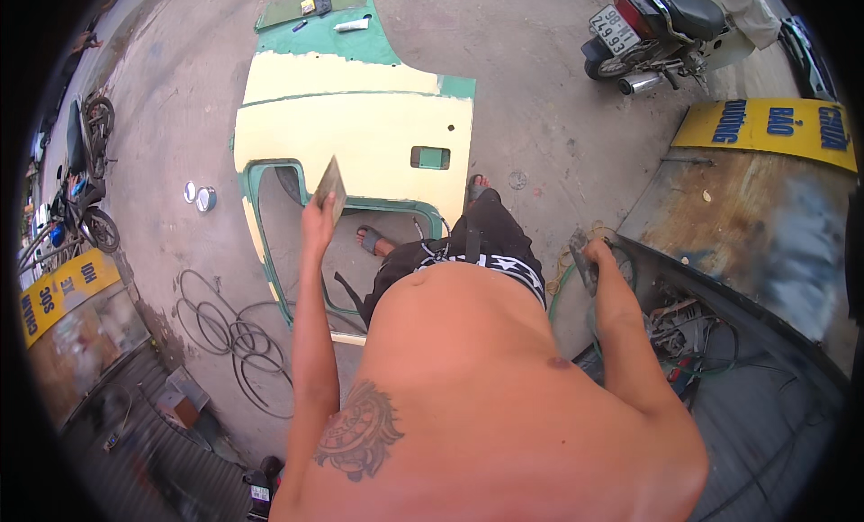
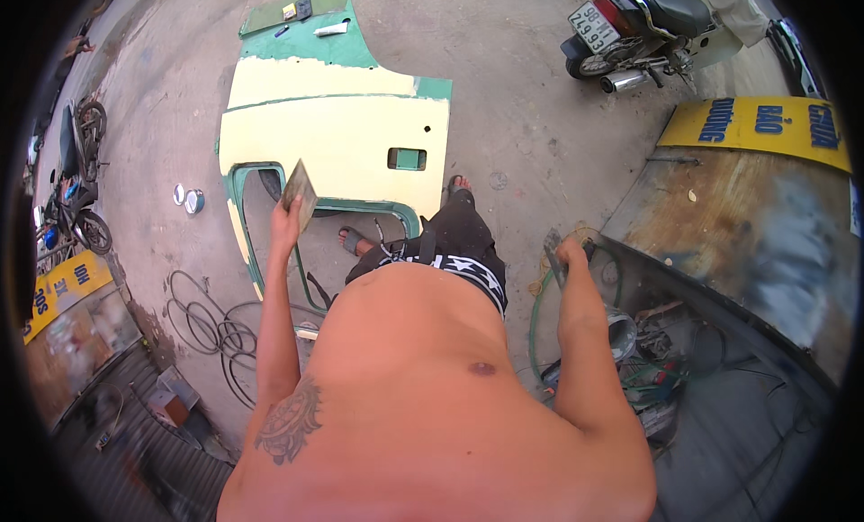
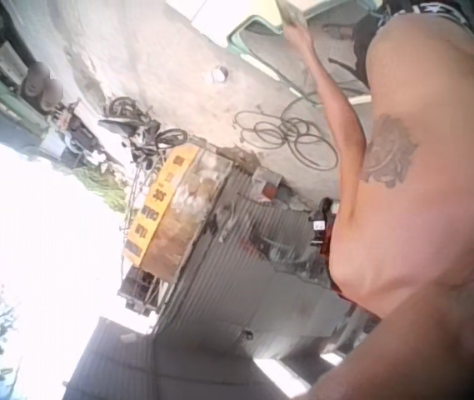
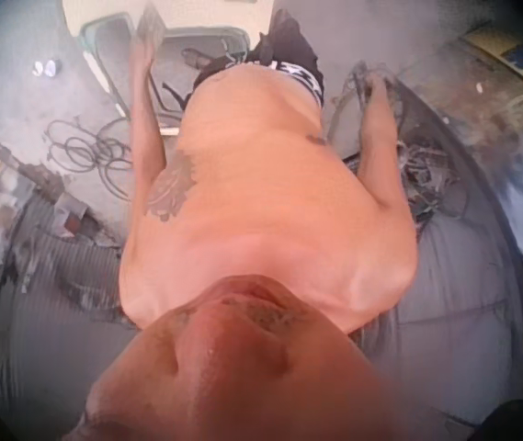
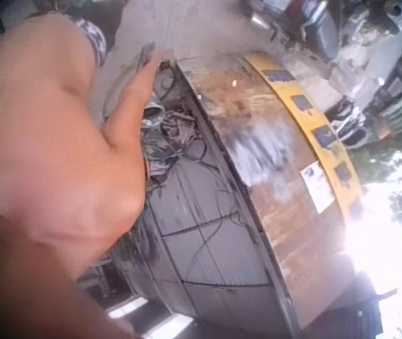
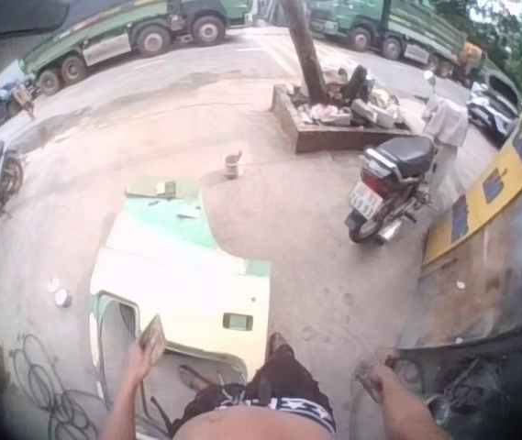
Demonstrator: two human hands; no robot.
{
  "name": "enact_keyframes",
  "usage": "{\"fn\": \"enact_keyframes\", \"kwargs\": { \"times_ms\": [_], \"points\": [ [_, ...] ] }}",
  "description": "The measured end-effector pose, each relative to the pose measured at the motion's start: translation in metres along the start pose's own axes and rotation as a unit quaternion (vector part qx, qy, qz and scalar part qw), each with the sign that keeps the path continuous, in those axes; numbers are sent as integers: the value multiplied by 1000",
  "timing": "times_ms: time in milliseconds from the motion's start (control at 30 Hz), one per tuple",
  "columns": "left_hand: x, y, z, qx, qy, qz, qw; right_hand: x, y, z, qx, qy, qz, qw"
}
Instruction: The person mixes body filler on two metal spreaders using a small amount of hardener, and then applies the mixture to the surface of a car door panel by hand with the spreaders.
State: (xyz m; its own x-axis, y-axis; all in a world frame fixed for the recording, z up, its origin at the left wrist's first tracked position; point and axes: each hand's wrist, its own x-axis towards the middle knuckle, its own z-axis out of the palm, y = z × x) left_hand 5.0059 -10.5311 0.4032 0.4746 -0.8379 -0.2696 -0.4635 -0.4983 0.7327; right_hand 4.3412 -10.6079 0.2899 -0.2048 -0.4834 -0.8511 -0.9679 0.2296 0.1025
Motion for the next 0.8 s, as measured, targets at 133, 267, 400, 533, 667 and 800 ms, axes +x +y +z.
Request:
{"fn": "enact_keyframes", "kwargs": {
  "times_ms": [133, 267, 400, 533, 667, 800],
  "points": [
    [-149, -235, -58, -168, 191, -492, 832, -40, 49, 120, 266, -119, 72, 954],
    [-315, -237, -115, -236, 196, -601, 738, -23, 49, 132, 82, -74, -64, 992],
    [-378, -199, -93, -158, 206, -565, 783, 23, -22, 41, 76, -23, -133, 988],
    [-312, -165, -80, -88, 145, -445, 879, 65, -90, -71, 48, 91, -215, 971],
    [-295, -209, -99, -31, 140, -357, 923, 52, -179, -177, 83, 233, -247, 937],
    [-290, -253, -137, -81, 162, -326, 928, -30, -240, -200, 118, 307, -282, 901]
  ]
}}
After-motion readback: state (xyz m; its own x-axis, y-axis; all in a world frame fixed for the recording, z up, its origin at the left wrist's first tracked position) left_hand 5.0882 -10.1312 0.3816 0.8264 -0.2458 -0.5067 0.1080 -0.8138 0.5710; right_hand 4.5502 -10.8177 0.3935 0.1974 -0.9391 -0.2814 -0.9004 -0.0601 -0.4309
